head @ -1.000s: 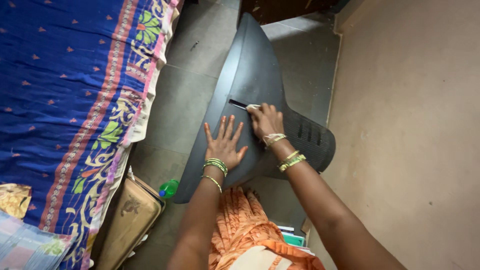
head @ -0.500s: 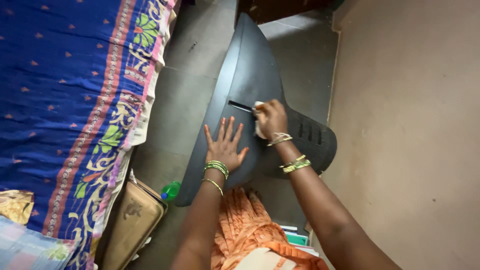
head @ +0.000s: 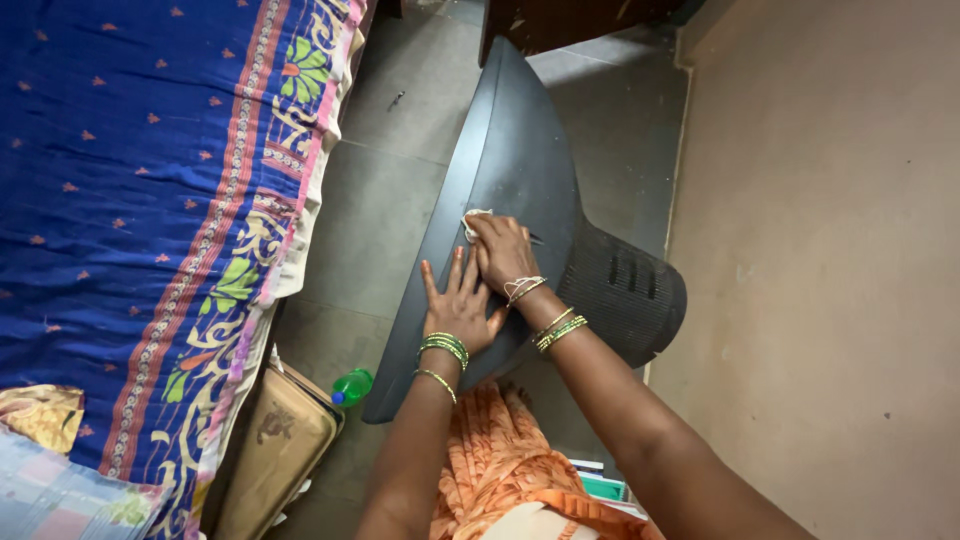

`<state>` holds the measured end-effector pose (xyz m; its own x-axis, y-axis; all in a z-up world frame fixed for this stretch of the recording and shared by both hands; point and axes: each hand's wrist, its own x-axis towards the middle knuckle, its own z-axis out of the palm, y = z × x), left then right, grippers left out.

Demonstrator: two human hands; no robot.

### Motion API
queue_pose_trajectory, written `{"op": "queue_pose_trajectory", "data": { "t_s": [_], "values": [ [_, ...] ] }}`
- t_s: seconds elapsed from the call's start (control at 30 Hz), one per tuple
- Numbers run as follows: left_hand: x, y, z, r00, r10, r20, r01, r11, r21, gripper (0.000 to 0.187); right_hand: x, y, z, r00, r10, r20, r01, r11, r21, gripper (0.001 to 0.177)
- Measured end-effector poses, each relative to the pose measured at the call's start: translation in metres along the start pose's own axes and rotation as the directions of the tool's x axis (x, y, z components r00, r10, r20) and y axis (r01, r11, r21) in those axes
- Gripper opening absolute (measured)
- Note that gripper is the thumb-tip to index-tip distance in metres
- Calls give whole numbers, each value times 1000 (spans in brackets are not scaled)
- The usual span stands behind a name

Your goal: The person wipes the back casing and vents of a television using a cloth.

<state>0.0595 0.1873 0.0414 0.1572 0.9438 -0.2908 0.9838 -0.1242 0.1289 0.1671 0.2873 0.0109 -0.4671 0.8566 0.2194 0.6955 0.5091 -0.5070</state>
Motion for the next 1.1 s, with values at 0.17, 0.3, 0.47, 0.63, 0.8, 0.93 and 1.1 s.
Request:
{"op": "queue_pose_trajectory", "data": {
  "t_s": [0.17, 0.3, 0.47, 0.63, 0.8, 0.93, 1.1],
  "values": [
    [-1, -1, 8, 995, 8, -99, -8, 1000, -2, 83, 8, 16, -10, 968, 154, 199, -183, 974, 137, 53],
    [0, -2, 9, 995, -5, -97, 5, 1000, -10, 86, 17, 15, -19, 947, 182, 263, -237, 952, 195, 54],
    [0, -1, 6, 998, -14, -58, 15, 1000, 10, 85, 23, -19, -25, 924, 252, 286, -207, 962, -178, 36],
    [-1, 2, 6, 999, -37, 13, 37, 999, 12, 80, 28, -32, -26, 929, 225, 292, -124, 937, -328, 31],
    [1, -1, 20, 995, -23, -99, 27, 999, 46, 81, 8, -10, -36, 930, 280, 239, -184, 916, -356, 34],
    [6, -3, 31, 962, -12, -274, 3, 999, -36, 81, -48, 39, -46, 951, 293, 94, -257, 924, -284, 43],
    [19, -9, 23, 967, -65, -245, 15, 979, -202, 62, -90, 99, -33, 809, 503, -306, -573, 792, -211, 38]
  ]
}}
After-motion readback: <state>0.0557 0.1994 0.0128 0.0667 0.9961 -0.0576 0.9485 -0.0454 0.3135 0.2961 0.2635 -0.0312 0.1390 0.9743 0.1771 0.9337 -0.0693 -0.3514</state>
